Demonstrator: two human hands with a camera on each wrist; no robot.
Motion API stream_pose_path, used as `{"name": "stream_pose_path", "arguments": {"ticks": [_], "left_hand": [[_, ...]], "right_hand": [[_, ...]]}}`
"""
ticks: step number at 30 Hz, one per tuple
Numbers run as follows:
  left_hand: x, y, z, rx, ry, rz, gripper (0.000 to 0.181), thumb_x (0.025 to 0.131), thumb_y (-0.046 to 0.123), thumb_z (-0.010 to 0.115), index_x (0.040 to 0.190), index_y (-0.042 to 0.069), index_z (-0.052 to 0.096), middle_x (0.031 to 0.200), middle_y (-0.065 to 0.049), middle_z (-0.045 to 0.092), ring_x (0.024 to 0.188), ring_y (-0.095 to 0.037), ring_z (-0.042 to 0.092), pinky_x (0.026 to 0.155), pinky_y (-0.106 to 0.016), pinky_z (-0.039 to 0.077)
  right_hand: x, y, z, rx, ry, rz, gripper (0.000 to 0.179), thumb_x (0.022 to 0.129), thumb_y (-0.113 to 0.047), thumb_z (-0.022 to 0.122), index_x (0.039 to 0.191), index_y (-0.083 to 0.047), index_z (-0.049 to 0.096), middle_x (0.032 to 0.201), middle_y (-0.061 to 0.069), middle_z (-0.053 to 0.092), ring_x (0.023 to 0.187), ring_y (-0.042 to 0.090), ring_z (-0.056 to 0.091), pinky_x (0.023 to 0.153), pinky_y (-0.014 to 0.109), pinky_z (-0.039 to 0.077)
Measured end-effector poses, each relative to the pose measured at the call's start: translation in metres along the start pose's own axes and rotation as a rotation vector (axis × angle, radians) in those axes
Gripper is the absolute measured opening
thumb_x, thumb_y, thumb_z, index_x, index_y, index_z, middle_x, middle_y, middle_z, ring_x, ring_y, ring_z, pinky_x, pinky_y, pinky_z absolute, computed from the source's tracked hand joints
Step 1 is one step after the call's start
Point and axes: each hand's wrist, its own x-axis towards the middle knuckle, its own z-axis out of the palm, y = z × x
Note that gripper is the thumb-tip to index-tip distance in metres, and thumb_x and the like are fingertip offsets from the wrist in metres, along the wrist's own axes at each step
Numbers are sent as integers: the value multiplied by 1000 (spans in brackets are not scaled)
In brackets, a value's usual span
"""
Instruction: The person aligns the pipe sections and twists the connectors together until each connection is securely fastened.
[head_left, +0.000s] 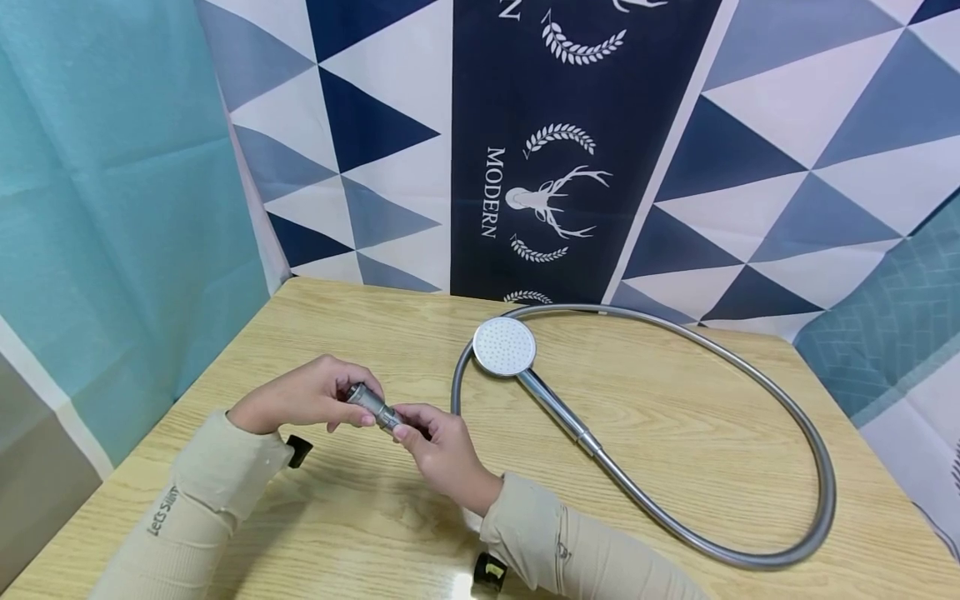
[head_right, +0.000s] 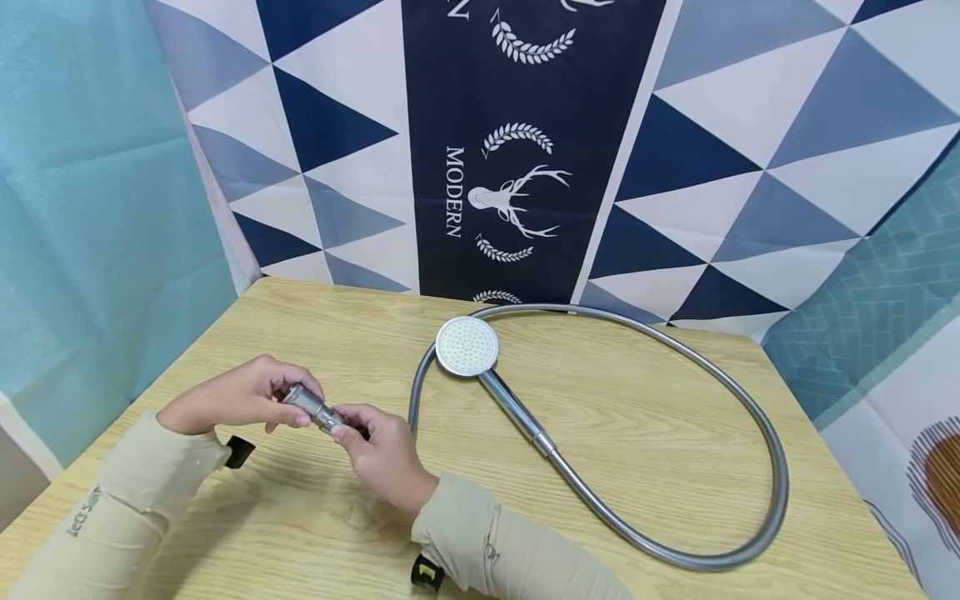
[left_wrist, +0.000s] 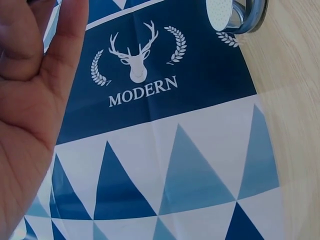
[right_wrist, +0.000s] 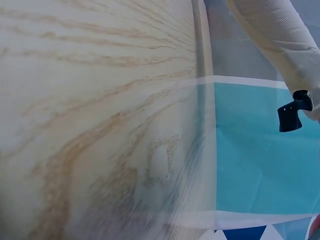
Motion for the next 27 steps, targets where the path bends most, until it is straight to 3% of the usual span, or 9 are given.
{"name": "stream_pose_path", "arguments": {"ticks": [3, 9, 14, 17, 21, 24, 27], "left_hand": [[-1, 0, 0, 0, -1, 9, 10, 87, 1, 68, 93, -5, 64, 68, 5, 55, 50, -4, 44, 40, -25, 42], [-1, -1, 1, -9, 9, 17, 10, 87, 2, 68, 93, -5, 64, 68, 4, 55, 47, -5, 43, 38, -25, 41], [-2, 0, 1, 7, 31, -4, 8, 87, 0, 67, 93, -5, 64, 68, 5, 54, 47, -4, 43, 37, -25, 40], [-2, 0, 1, 16, 39, -26, 8, 87, 0, 67, 94, -5, 64, 66, 6, 54, 46, -4, 42, 37, -25, 40], [-2, 1, 2, 19, 47, -46, 9, 87, 1, 67, 94, -5, 64, 66, 5, 53, 45, -4, 41, 38, -24, 40], [-2, 3, 2, 20, 59, -52, 9, 88, 2, 67, 93, -4, 65, 66, 5, 53, 45, -5, 41, 38, -23, 39], [-2, 5, 1, 21, 67, -51, 8, 88, 2, 67, 93, -4, 65, 66, 4, 52, 44, -5, 41, 38, -23, 39]], "right_hand": [[1, 0, -1, 18, -31, 22, 21, 93, 5, 55, 110, 17, 59, 89, 28, 65, 79, 24, 63, 70, 26, 53], [3, -3, -3, 93, -74, 66, 23, 96, 4, 51, 110, 20, 57, 86, 33, 61, 77, 13, 60, 69, 27, 52], [0, 3, 3, 99, 8, 24, 24, 93, 5, 55, 113, 19, 56, 83, 31, 61, 71, 10, 57, 64, 24, 50], [-4, 11, 11, 46, 127, -51, 32, 84, 7, 67, 113, 14, 57, 84, 25, 63, 68, 5, 54, 59, 22, 49], [-6, 18, 18, -72, 267, -223, 34, 71, 9, 78, 101, 7, 62, 81, 17, 61, 64, 9, 55, 55, 23, 50], [-4, 19, 20, -125, 326, -337, 28, 68, 12, 79, 92, 8, 66, 77, 16, 59, 63, 20, 58, 56, 23, 52], [-1, 18, 20, -110, 342, -386, 27, 66, 15, 79, 90, 12, 67, 75, 17, 59, 64, 29, 61, 59, 24, 54]]}}
